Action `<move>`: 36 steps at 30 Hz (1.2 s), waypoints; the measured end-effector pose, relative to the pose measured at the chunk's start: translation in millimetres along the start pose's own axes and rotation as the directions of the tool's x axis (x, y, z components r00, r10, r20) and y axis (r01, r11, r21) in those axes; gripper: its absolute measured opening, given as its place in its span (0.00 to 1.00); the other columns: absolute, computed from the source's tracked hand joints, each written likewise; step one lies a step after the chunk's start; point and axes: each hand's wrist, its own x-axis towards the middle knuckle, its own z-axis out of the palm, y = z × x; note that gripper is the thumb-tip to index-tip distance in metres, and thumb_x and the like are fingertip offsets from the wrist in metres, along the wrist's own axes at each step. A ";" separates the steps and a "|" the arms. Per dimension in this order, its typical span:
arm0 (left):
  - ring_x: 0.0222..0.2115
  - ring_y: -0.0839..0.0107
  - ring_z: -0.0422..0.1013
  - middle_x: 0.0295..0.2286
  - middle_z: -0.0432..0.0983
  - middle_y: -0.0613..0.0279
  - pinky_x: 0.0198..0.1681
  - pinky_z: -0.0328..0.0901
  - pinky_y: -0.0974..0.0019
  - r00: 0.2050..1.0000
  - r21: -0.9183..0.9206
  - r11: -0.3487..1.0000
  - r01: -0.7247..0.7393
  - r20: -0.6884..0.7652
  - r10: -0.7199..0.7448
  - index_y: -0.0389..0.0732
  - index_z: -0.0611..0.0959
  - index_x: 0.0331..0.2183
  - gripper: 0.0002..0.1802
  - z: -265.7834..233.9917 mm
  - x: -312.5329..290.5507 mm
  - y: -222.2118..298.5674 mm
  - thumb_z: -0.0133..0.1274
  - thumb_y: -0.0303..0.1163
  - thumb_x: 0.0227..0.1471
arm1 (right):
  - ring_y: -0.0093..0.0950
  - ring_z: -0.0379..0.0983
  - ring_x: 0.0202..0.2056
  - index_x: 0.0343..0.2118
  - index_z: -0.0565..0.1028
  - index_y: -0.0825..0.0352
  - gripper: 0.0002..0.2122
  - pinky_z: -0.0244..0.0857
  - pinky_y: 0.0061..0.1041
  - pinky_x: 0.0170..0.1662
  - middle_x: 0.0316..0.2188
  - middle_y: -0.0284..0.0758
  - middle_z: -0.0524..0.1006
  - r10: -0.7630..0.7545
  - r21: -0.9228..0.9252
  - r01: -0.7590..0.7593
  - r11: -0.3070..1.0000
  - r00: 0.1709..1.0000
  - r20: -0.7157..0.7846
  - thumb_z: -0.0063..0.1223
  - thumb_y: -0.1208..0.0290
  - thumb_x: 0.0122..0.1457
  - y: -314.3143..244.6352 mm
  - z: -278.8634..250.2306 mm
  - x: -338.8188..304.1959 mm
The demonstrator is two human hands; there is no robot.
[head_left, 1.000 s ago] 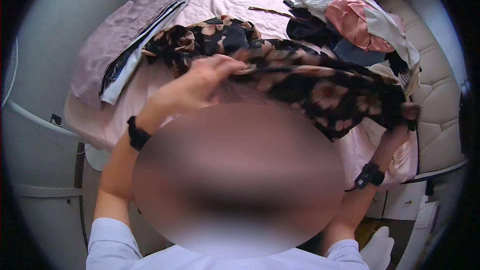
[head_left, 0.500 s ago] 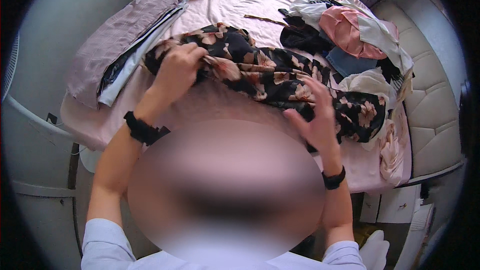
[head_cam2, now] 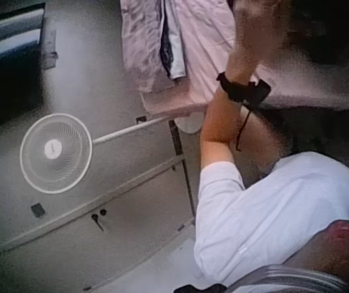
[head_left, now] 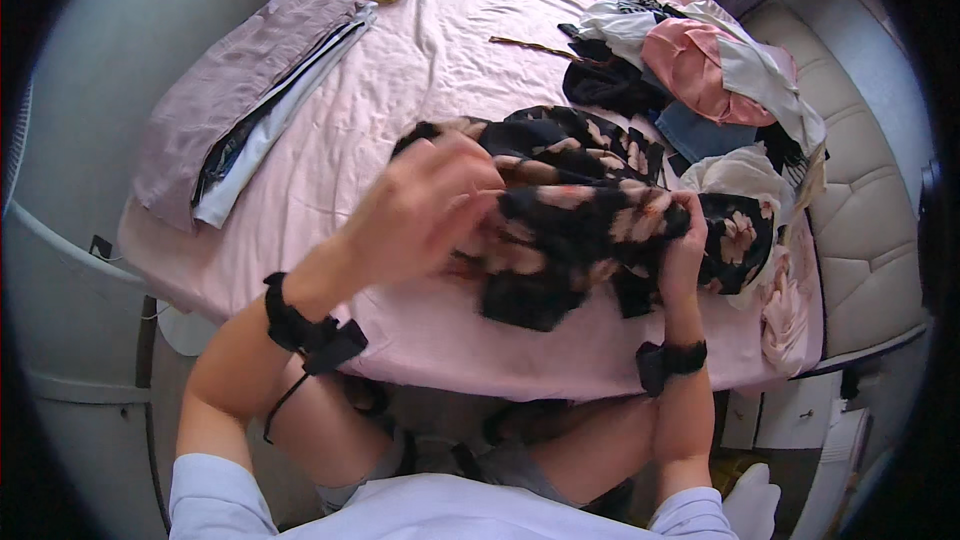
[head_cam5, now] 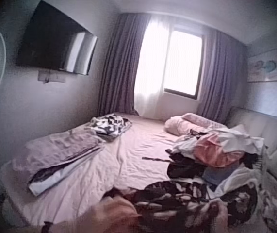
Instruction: The person folds a black floral garment and a white button-down shirt on a bed, smoothing the fabric and aligning the sleeves before stacking them.
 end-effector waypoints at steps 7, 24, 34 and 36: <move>0.63 0.44 0.48 0.62 0.52 0.44 0.66 0.42 0.48 0.725 -0.030 0.942 0.334 0.647 -0.236 0.52 0.65 0.63 0.49 -9.8 -30.8 -50.1 0.65 0.31 0.38 | 0.33 0.69 0.48 0.55 0.68 0.66 0.29 0.66 0.28 0.50 0.46 0.41 0.72 0.142 -0.263 -0.123 0.957 0.988 0.054 0.42 0.88 0.45 33.2 -21.0 11.1; 0.32 0.68 0.74 0.27 0.78 0.60 0.38 0.67 0.69 0.753 -0.285 0.712 0.642 0.412 -0.514 0.34 0.80 0.37 0.13 -16.3 -20.6 -53.7 0.48 0.15 0.48 | 0.32 0.76 0.41 0.33 0.74 0.73 0.19 0.69 0.25 0.48 0.38 0.42 0.79 -0.251 -0.011 0.293 0.956 0.837 0.486 0.39 0.87 0.34 -39.7 -27.5 -1.5; 0.31 0.77 0.76 0.33 0.81 0.64 0.36 0.71 0.73 0.371 -0.507 0.070 0.859 0.522 -0.768 0.32 0.83 0.42 0.13 -29.3 -27.7 -86.5 0.51 0.28 0.57 | 0.26 0.74 0.26 0.36 0.75 0.62 0.13 0.66 0.22 0.22 0.29 0.31 0.76 0.661 0.450 -0.745 0.492 0.657 0.364 0.43 0.59 0.65 44.2 -18.6 -0.1; 0.30 0.78 0.75 0.32 0.81 0.66 0.35 0.70 0.73 0.325 -0.433 0.119 0.894 0.439 -0.838 0.33 0.84 0.41 0.14 -20.8 -33.1 -92.3 0.53 0.32 0.58 | 0.26 0.71 0.21 0.34 0.75 0.62 0.13 0.62 0.23 0.19 0.25 0.30 0.75 0.690 0.363 -0.772 0.522 0.632 0.352 0.43 0.59 0.64 28.7 -21.6 5.9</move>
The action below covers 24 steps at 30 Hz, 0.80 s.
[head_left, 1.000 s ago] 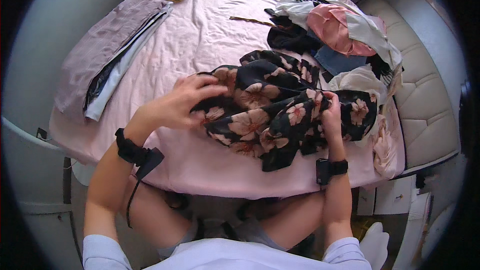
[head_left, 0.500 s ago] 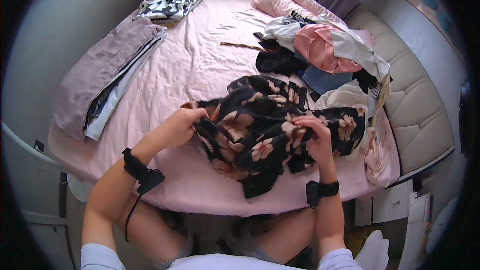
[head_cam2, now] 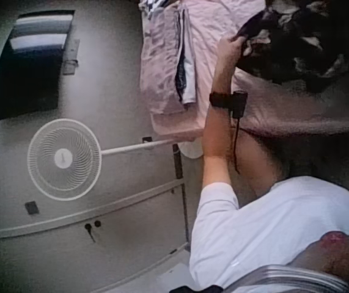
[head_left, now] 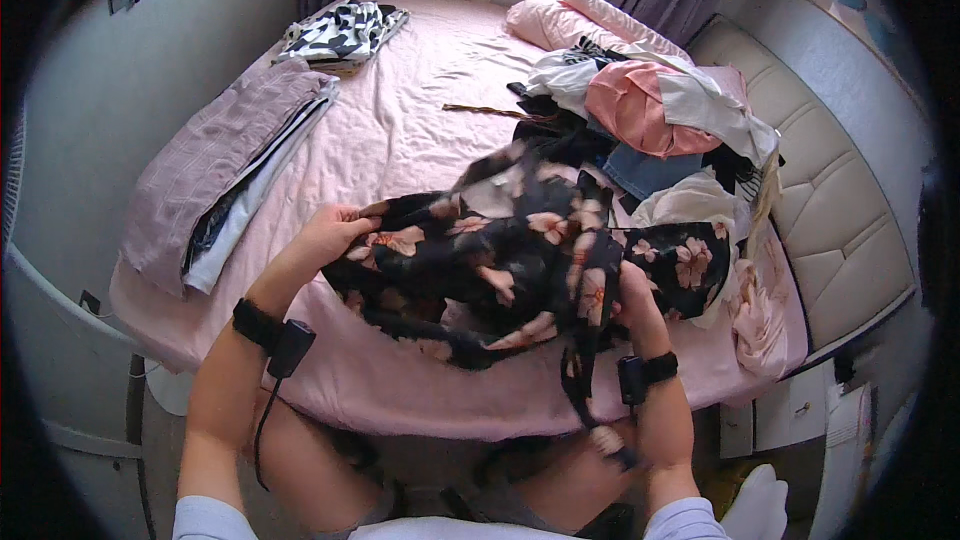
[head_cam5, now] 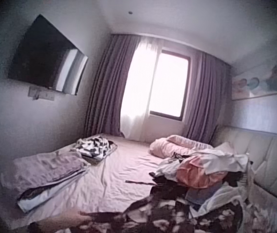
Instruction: The person folds a black floral garment and a white button-down shirt on a bed, smoothing the fabric and aligning the sleeves before stacking them.
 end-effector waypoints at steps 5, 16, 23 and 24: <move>0.30 0.77 0.75 0.30 0.82 0.64 0.36 0.68 0.70 0.974 0.346 0.920 -0.184 -0.061 0.218 0.30 0.84 0.39 0.15 -0.4 10.2 -17.8 0.53 0.34 0.59 | 0.23 0.68 0.16 0.28 0.74 0.63 0.12 0.60 0.22 0.17 0.18 0.28 0.70 -0.038 -0.339 0.013 0.941 0.997 -0.068 0.44 0.62 0.63 -12.3 -9.0 -22.5; 0.41 0.73 0.73 0.38 0.79 0.61 0.49 0.65 0.72 0.973 0.068 0.972 -0.224 0.065 0.219 0.31 0.82 0.42 0.19 15.6 1.7 -12.2 0.46 0.18 0.46 | 0.25 0.71 0.47 0.50 0.74 0.71 0.15 0.62 0.21 0.55 0.44 0.36 0.77 -0.490 -0.371 0.529 0.763 0.848 0.201 0.48 0.74 0.60 -28.0 -6.9 -24.1; 0.28 0.81 0.72 0.27 0.78 0.67 0.33 0.67 0.74 0.997 0.049 0.996 -0.069 -0.017 0.069 0.35 0.85 0.32 0.12 36.9 4.1 -9.8 0.61 0.35 0.54 | 0.23 0.72 0.40 0.41 0.75 0.70 0.11 0.65 0.20 0.46 0.37 0.31 0.77 -0.519 -0.650 0.494 0.577 0.837 0.176 0.55 0.70 0.58 -19.7 8.0 -12.4; 0.26 0.81 0.71 0.26 0.78 0.68 0.31 0.66 0.74 0.997 0.011 0.997 -0.073 0.011 0.073 0.35 0.85 0.31 0.11 30.3 3.8 -11.4 0.61 0.35 0.53 | 0.23 0.72 0.40 0.41 0.75 0.70 0.11 0.65 0.20 0.46 0.37 0.31 0.77 -0.518 -0.649 0.496 0.577 0.837 0.179 0.55 0.70 0.58 -24.5 0.7 -14.3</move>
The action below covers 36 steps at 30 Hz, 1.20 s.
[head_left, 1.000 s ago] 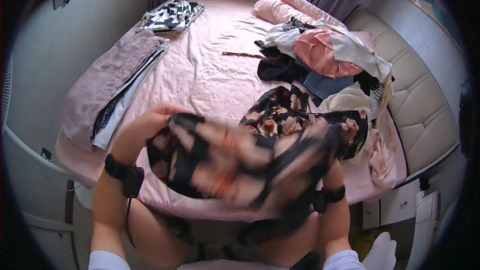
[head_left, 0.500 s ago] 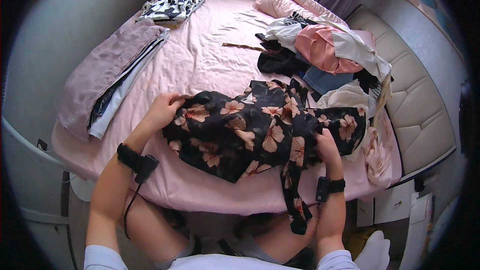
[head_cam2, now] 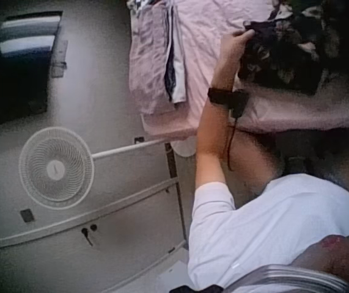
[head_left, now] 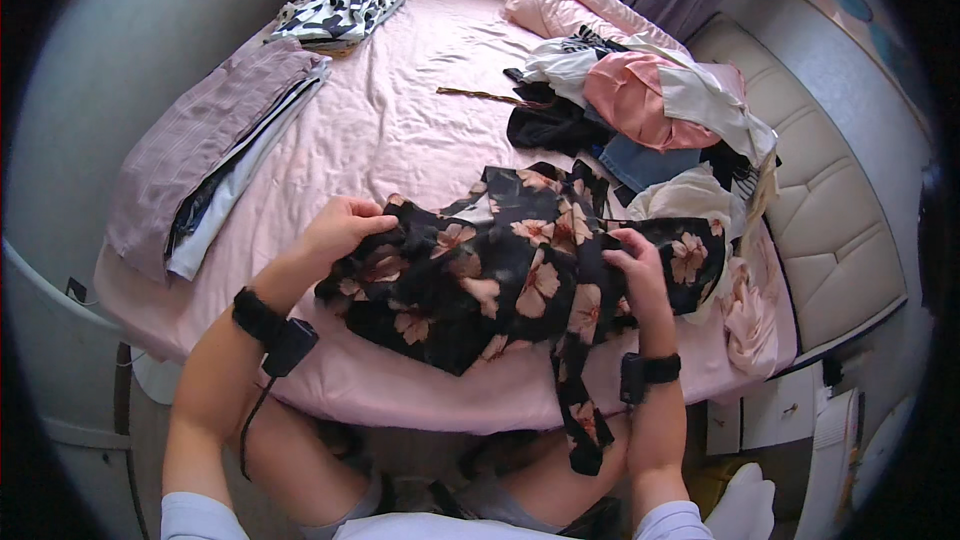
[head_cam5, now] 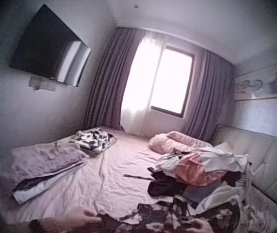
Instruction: The person folds a black floral garment and a white button-down shirt on a bed, smoothing the fabric and aligning the sleeves before stacking them.
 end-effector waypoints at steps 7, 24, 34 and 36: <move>0.27 0.73 0.73 0.25 0.79 0.59 0.31 0.68 0.68 0.995 0.493 0.870 -0.002 0.085 -0.045 0.33 0.84 0.34 0.21 -40.3 -10.3 9.6 0.59 0.45 0.54 | 0.19 0.70 0.32 0.36 0.70 0.67 0.08 0.66 0.19 0.39 0.30 0.27 0.72 0.287 -0.006 -0.305 0.952 0.890 0.355 0.53 0.81 0.54 1.0 -42.3 -22.8; 0.23 0.80 0.65 0.21 0.74 0.67 0.26 0.63 0.71 0.973 0.391 0.917 -0.081 0.230 -0.012 0.30 0.85 0.31 0.26 -5.1 13.0 -22.1 0.63 0.49 0.51 | 0.17 0.71 0.39 0.53 0.71 0.69 0.20 0.67 0.15 0.37 0.44 0.32 0.75 0.217 -0.239 -0.078 0.968 0.734 0.643 0.61 0.68 0.60 -71.7 69.1 136.6; 0.37 0.63 0.76 0.36 0.80 0.46 0.44 0.67 0.66 0.819 0.461 0.693 -0.554 0.153 0.553 0.31 0.78 0.46 0.15 6.7 -0.4 12.2 0.52 0.27 0.57 | 0.12 0.59 0.23 0.26 0.64 0.62 0.14 0.54 0.18 0.21 0.22 0.20 0.62 0.053 -0.123 0.025 0.992 0.806 0.590 0.62 0.78 0.55 -93.4 58.7 125.1; 0.39 0.62 0.75 0.37 0.79 0.45 0.46 0.67 0.65 0.740 0.509 0.619 -0.598 0.052 0.671 0.30 0.77 0.46 0.15 7.7 -10.9 36.5 0.50 0.29 0.60 | 0.12 0.57 0.24 0.25 0.61 0.61 0.16 0.52 0.17 0.23 0.21 0.19 0.59 -0.204 -0.129 0.314 0.941 0.827 0.524 0.61 0.79 0.56 -109.2 37.7 118.9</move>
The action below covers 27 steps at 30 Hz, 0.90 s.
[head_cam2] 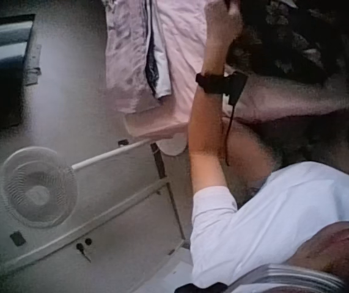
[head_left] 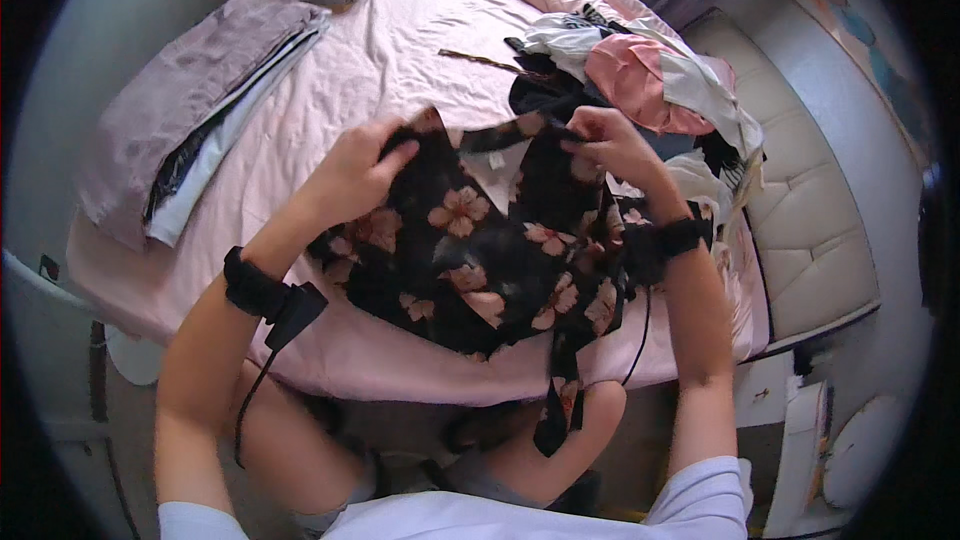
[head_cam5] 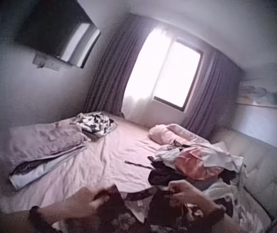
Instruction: The person folds a black floral garment and a white button-down shirt on a bed, smoothing the fabric and aligning the sleeves before stacking them.
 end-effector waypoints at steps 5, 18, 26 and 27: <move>0.37 0.77 0.72 0.36 0.80 0.61 0.43 0.68 0.68 0.974 -0.277 0.951 0.137 0.214 -0.078 0.31 0.78 0.47 0.20 -27.7 8.1 64.2 0.57 0.34 0.57 | 0.17 0.59 0.29 0.28 0.67 0.64 0.12 0.57 0.17 0.32 0.25 0.23 0.62 -0.296 -0.264 0.229 0.937 0.921 -0.252 0.64 0.75 0.55 -62.0 -41.4 -56.3; 0.39 0.76 0.73 0.35 0.79 0.65 0.49 0.67 0.71 0.831 -0.321 0.900 0.295 0.552 -0.075 0.36 0.81 0.38 0.11 -63.6 24.4 149.8 0.62 0.25 0.51 | 0.18 0.67 0.34 0.34 0.72 0.69 0.12 0.63 0.19 0.42 0.29 0.28 0.72 -0.269 -0.303 0.152 0.941 0.879 -0.393 0.64 0.69 0.56 -135.6 -84.9 -170.0; 0.25 0.78 0.59 0.21 0.61 0.70 0.32 0.59 0.73 0.943 0.263 0.906 -0.332 0.100 0.317 0.42 0.68 0.20 0.15 -98.2 74.7 182.4 0.58 0.17 0.44 | 0.24 0.74 0.41 0.47 0.75 0.69 0.21 0.69 0.25 0.47 0.36 0.34 0.78 -0.198 -0.326 0.046 0.944 0.871 -0.449 0.67 0.64 0.54 -175.0 -103.5 -194.7; 0.24 0.78 0.54 0.20 0.55 0.71 0.28 0.54 0.71 0.911 0.334 0.853 -0.400 0.046 0.409 0.44 0.62 0.21 0.20 -99.7 80.6 190.8 0.56 0.14 0.41 | 0.24 0.75 0.40 0.47 0.75 0.69 0.21 0.69 0.25 0.48 0.37 0.35 0.79 -0.201 -0.353 0.073 0.933 0.919 -0.340 0.67 0.65 0.54 -176.2 -114.6 -196.8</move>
